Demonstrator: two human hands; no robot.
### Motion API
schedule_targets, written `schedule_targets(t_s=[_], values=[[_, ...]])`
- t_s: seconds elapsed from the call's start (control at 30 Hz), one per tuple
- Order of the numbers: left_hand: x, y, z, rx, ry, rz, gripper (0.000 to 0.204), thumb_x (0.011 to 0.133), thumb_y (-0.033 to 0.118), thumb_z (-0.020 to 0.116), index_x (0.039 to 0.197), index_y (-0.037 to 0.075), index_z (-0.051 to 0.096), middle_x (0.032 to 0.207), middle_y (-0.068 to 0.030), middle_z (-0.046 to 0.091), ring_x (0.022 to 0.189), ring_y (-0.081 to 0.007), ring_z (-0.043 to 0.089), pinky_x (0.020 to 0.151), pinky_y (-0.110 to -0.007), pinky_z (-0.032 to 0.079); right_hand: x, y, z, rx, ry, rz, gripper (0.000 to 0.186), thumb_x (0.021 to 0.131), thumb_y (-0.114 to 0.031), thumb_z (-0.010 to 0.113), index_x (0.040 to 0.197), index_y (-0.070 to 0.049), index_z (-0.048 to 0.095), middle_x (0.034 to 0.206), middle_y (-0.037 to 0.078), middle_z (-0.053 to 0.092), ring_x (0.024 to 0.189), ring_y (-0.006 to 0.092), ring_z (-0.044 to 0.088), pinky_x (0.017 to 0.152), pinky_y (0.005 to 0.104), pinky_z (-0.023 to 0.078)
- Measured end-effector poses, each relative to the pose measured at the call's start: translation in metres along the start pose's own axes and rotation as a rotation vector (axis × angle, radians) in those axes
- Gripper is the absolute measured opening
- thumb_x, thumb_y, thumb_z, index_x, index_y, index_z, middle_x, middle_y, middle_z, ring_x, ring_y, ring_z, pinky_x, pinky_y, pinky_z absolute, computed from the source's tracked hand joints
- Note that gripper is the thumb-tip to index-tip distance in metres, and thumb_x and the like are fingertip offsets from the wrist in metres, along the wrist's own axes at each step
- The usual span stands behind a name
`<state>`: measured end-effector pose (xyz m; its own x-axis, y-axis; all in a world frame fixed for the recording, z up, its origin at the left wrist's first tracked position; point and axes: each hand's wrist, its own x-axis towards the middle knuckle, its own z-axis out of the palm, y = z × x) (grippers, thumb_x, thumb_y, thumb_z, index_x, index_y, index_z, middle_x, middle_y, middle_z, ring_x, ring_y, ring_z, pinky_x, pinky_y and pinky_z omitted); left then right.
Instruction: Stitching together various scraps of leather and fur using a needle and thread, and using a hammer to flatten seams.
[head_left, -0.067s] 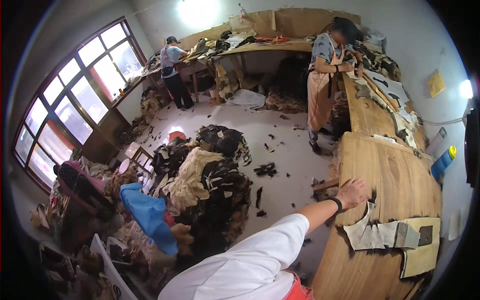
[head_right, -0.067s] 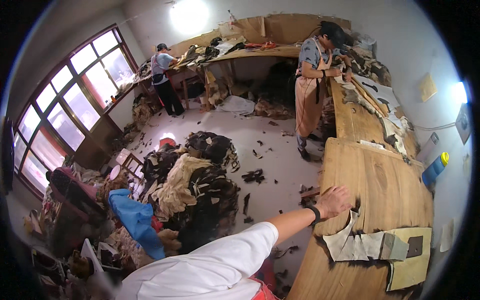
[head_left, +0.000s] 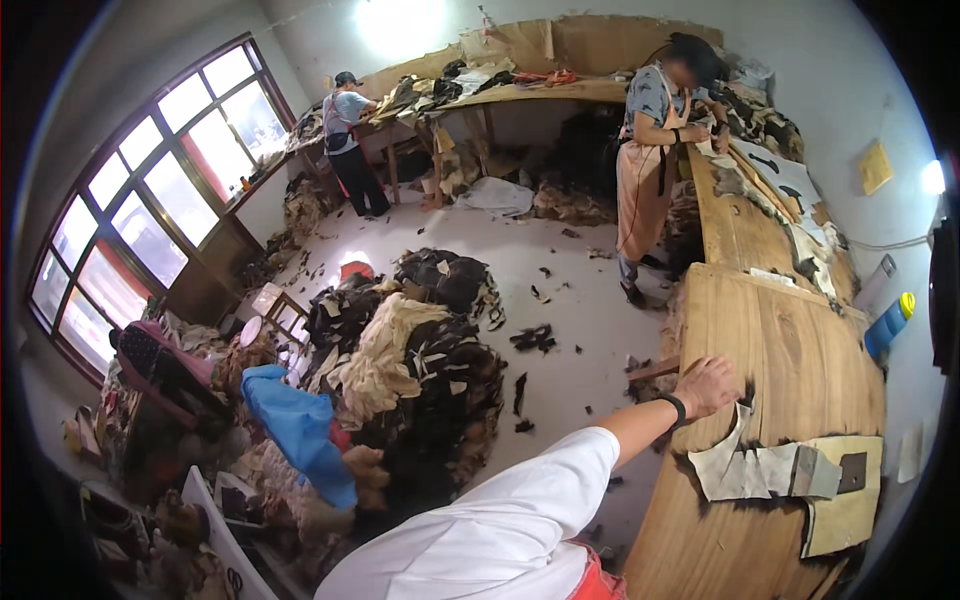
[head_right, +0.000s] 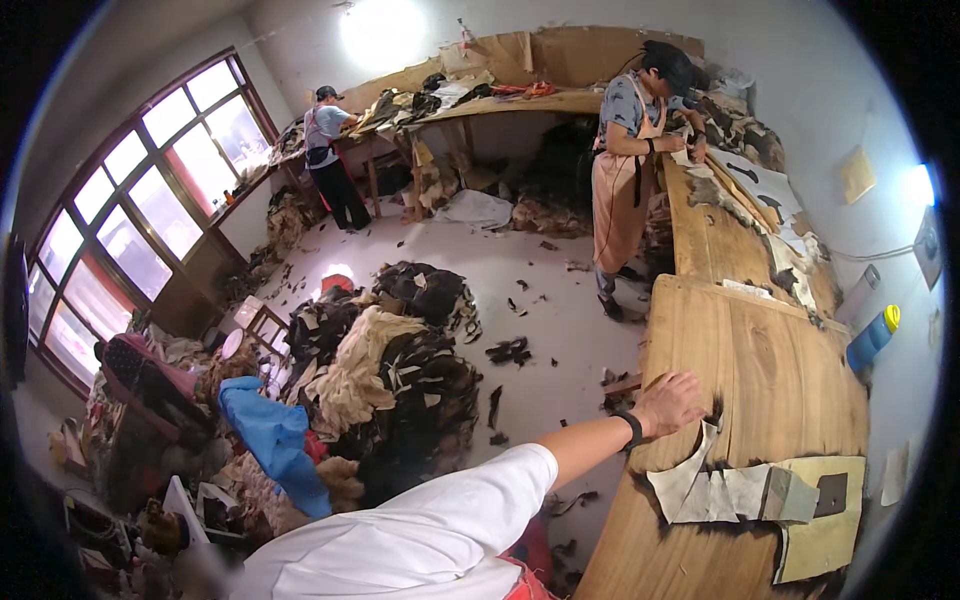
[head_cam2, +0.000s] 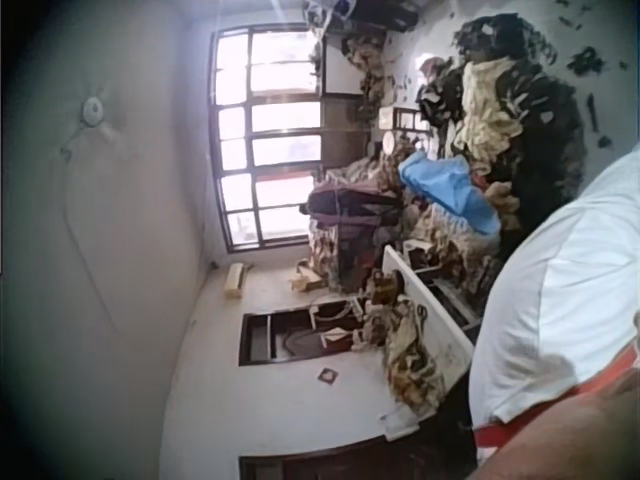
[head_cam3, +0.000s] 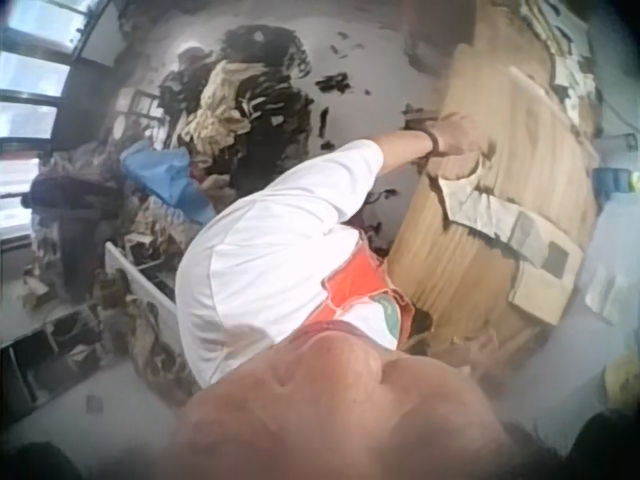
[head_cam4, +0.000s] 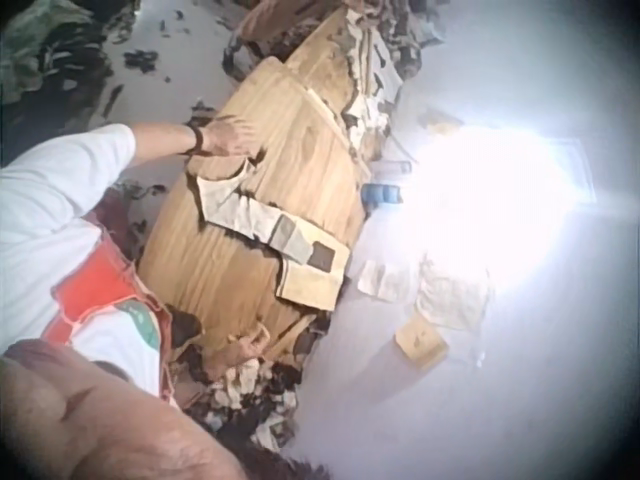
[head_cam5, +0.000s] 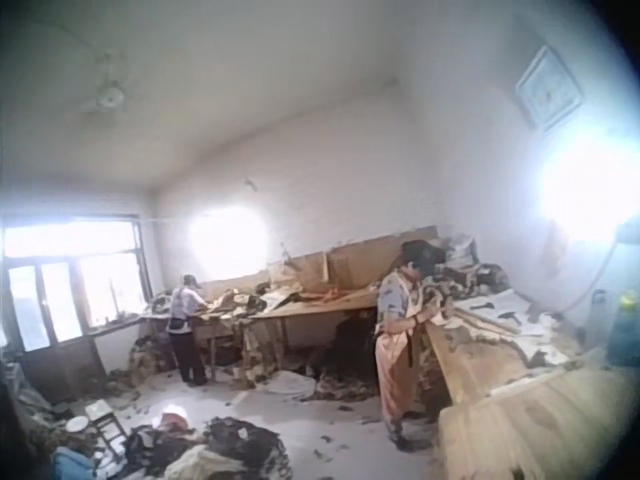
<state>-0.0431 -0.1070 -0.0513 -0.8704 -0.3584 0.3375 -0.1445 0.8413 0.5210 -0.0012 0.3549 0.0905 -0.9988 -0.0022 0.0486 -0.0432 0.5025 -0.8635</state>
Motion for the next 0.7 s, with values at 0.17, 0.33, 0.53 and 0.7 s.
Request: schedule_targets(t_s=[0.17,0.33,0.53,0.7], values=[[-0.005,-0.004,-0.003,0.028,0.014,-0.012,0.056,0.094,0.047,0.050,0.122,0.000,0.058,0.134,-0.0174,0.052,0.133,-0.0325,0.039,0.113,-0.046,0.026,0.022,0.013,0.020,-0.185,0.077,-0.441,0.021,0.095,-0.025,0.065,0.103,-0.007,0.071,0.103,0.015,0.069,0.097,0.0285,0.064,0.099,0.0448,0.047],[0.001,0.007,-0.014,0.046,-0.123,-0.004,0.056,0.097,0.046,0.046,0.128,-0.001,0.054,0.140,-0.0194,0.048,0.136,-0.0341,0.038,0.112,-0.047,0.028,0.014,-0.062,0.048,-0.209,0.163,-0.617,0.017,0.096,-0.020,0.062,0.096,-0.004,0.069,0.100,0.013,0.068,0.094,0.0298,0.064,0.093,0.0451,0.049],[0.000,0.002,-0.013,0.111,-0.076,0.003,0.056,0.097,0.046,0.047,0.128,0.000,0.056,0.142,-0.0186,0.048,0.137,-0.0336,0.038,0.113,-0.047,0.027,0.004,-0.102,0.078,-0.122,0.470,-0.705,0.019,0.097,-0.016,0.059,0.084,-0.003,0.063,0.089,0.009,0.064,0.084,0.0290,0.063,0.081,0.0425,0.051],[-0.003,0.001,-0.013,0.142,-0.088,0.003,0.055,0.098,0.044,0.047,0.130,0.001,0.055,0.142,-0.0186,0.048,0.137,-0.0334,0.037,0.114,-0.046,0.026,-0.010,-0.161,0.102,0.716,0.359,-0.858,0.025,0.102,-0.020,0.052,0.086,-0.001,0.051,0.071,0.003,0.044,0.058,0.0140,0.042,0.054,0.0305,0.034]])
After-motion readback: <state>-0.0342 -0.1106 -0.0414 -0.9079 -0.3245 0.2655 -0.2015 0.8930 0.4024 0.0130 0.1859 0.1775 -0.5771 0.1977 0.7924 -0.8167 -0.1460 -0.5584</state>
